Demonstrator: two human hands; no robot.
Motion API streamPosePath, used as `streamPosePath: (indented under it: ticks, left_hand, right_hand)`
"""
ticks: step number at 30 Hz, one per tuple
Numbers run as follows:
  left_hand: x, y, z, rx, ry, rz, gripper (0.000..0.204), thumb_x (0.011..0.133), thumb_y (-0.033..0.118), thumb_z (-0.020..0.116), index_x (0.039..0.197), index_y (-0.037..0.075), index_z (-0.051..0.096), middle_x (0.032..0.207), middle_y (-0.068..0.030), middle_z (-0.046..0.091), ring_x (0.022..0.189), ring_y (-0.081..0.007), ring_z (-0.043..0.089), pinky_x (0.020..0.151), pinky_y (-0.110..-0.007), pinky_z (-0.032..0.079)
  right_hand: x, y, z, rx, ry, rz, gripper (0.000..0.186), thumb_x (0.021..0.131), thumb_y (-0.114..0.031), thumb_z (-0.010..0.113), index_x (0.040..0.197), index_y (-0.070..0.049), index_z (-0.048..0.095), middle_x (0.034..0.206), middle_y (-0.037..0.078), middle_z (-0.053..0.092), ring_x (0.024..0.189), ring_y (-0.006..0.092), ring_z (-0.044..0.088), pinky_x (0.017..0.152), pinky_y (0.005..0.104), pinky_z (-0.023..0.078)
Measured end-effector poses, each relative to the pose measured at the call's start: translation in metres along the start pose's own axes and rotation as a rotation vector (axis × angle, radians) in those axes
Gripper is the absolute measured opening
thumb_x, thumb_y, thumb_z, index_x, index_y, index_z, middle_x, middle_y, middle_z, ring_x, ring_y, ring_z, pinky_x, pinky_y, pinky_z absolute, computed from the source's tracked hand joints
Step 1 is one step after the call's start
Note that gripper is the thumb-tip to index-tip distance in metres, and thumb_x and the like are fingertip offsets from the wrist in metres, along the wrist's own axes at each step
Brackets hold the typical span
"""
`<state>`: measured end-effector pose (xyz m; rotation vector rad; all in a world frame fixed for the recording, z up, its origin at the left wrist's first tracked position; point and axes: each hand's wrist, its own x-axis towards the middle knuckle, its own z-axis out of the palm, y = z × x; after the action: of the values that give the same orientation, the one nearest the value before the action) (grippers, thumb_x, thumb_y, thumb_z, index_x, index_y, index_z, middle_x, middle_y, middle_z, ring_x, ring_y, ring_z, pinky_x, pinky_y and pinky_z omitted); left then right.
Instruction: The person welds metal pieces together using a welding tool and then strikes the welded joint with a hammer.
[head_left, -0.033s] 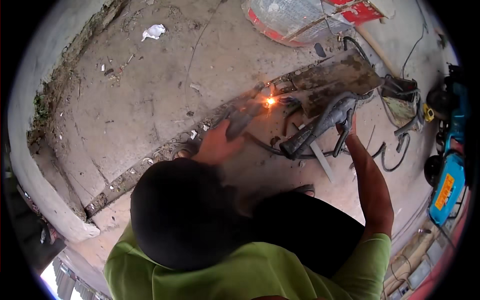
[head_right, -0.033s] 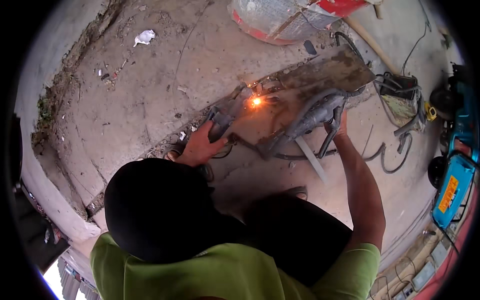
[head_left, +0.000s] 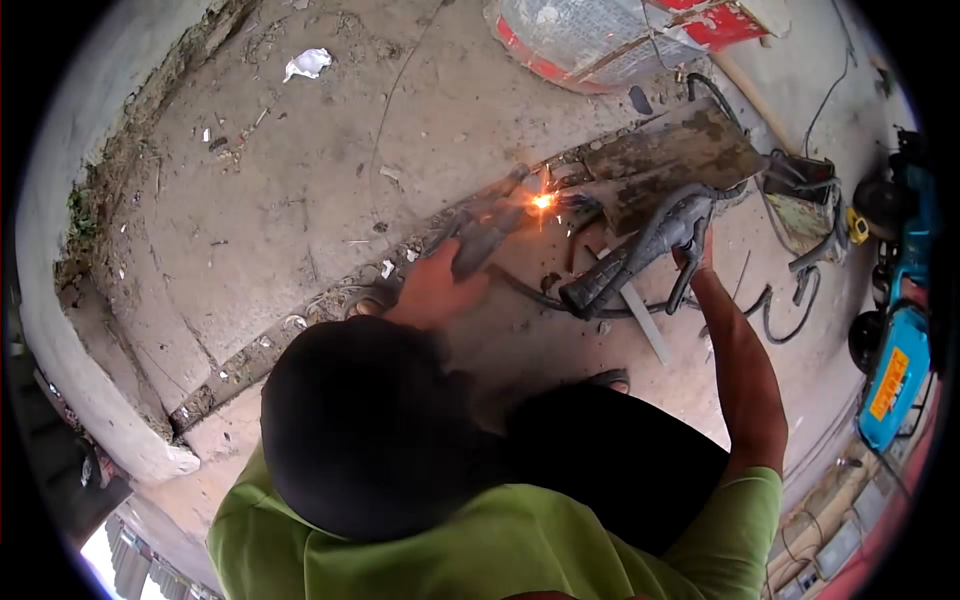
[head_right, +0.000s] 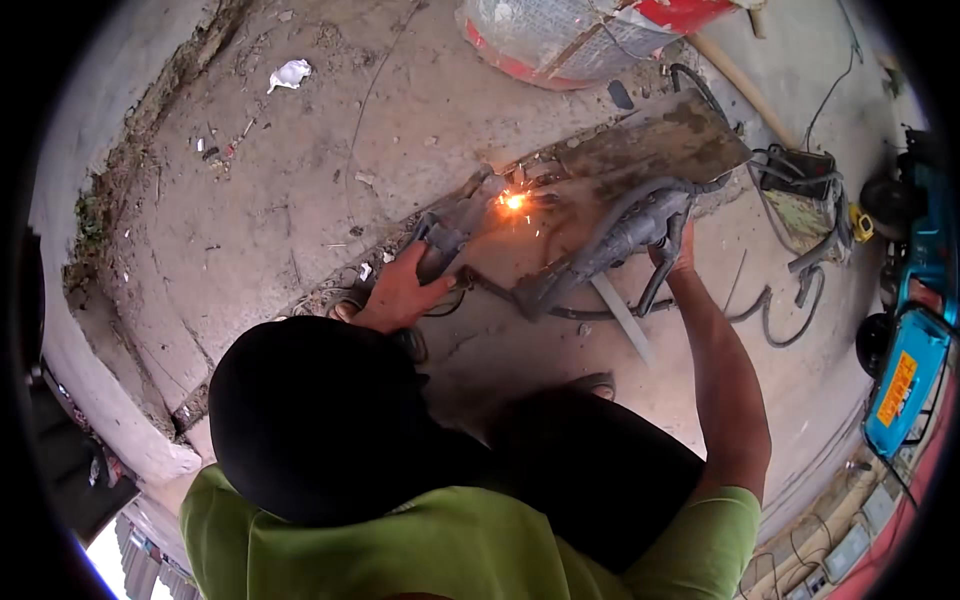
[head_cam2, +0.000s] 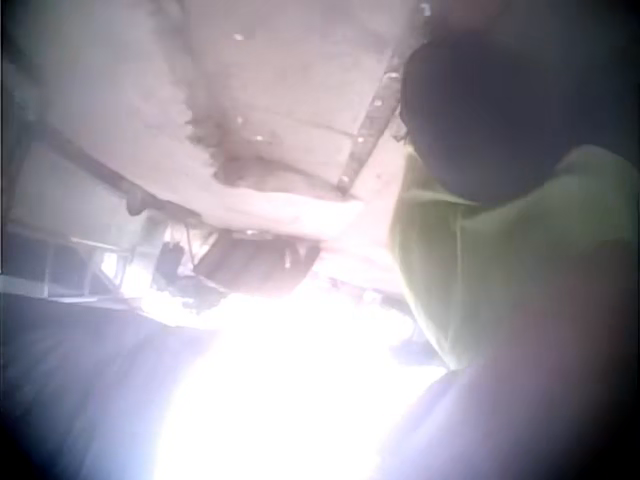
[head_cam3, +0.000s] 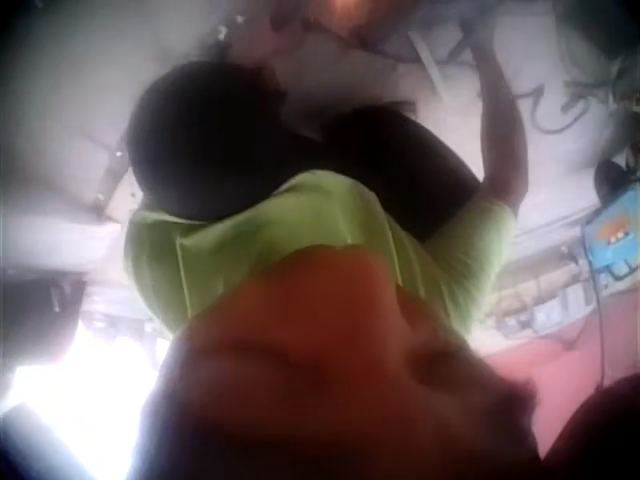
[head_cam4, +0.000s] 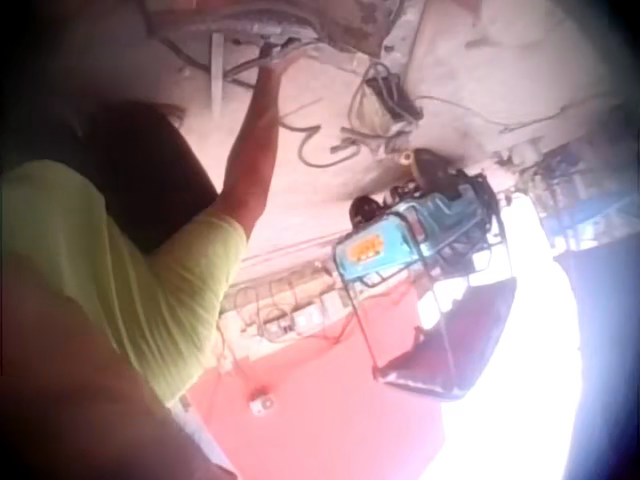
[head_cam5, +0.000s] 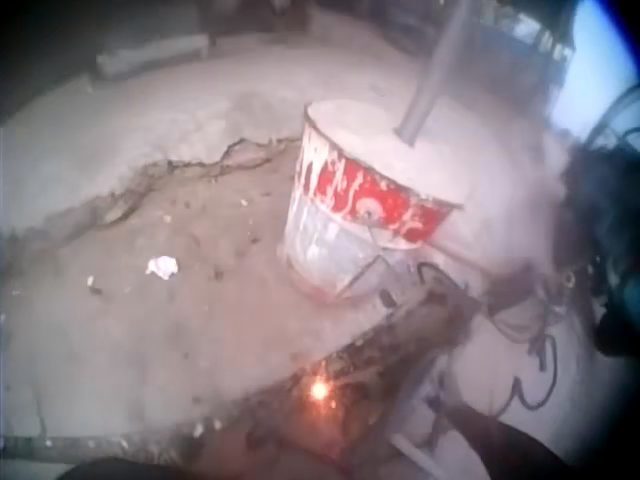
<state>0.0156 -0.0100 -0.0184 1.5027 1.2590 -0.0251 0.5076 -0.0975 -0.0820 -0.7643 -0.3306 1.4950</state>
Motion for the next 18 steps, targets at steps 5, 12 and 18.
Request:
streamPosePath:
  ticks: [5,12,18]
  left_hand:
    - [-0.0003,0.0042,-0.0022,-0.005,0.014,0.041,0.067,0.086,0.048,0.077,0.132,0.003,0.058,0.109,-0.0277,0.072,0.104,-0.0454,0.071,0.090,-0.050,0.056]
    - [-0.0004,0.0047,-0.0016,0.020,0.010,0.031,0.062,0.086,0.046,0.077,0.128,0.004,0.060,0.104,-0.0269,0.072,0.099,-0.0465,0.071,0.087,-0.051,0.055]
    - [-0.0001,-0.0007,0.0007,0.044,0.026,0.067,0.059,0.086,0.045,0.078,0.125,0.005,0.059,0.104,-0.0263,0.072,0.099,-0.0474,0.069,0.086,-0.051,0.054]
  right_hand:
    - [-0.0016,-0.0015,-0.0081,-0.325,0.148,-0.023,0.034,0.110,-0.037,0.048,0.126,-0.010,0.061,0.116,0.007,0.069,0.108,0.0228,0.067,0.099,0.0397,0.056]
    - [0.0001,0.0019,-0.0093,-0.076,0.180,-0.002,0.033,0.108,-0.035,0.055,0.127,-0.010,0.063,0.120,0.006,0.071,0.111,0.0222,0.068,0.102,0.0379,0.057]
    - [-0.0020,0.0003,-0.0120,-0.092,0.164,0.021,0.030,0.111,-0.034,0.048,0.125,-0.011,0.060,0.117,0.006,0.068,0.109,0.0213,0.066,0.099,0.0366,0.055]
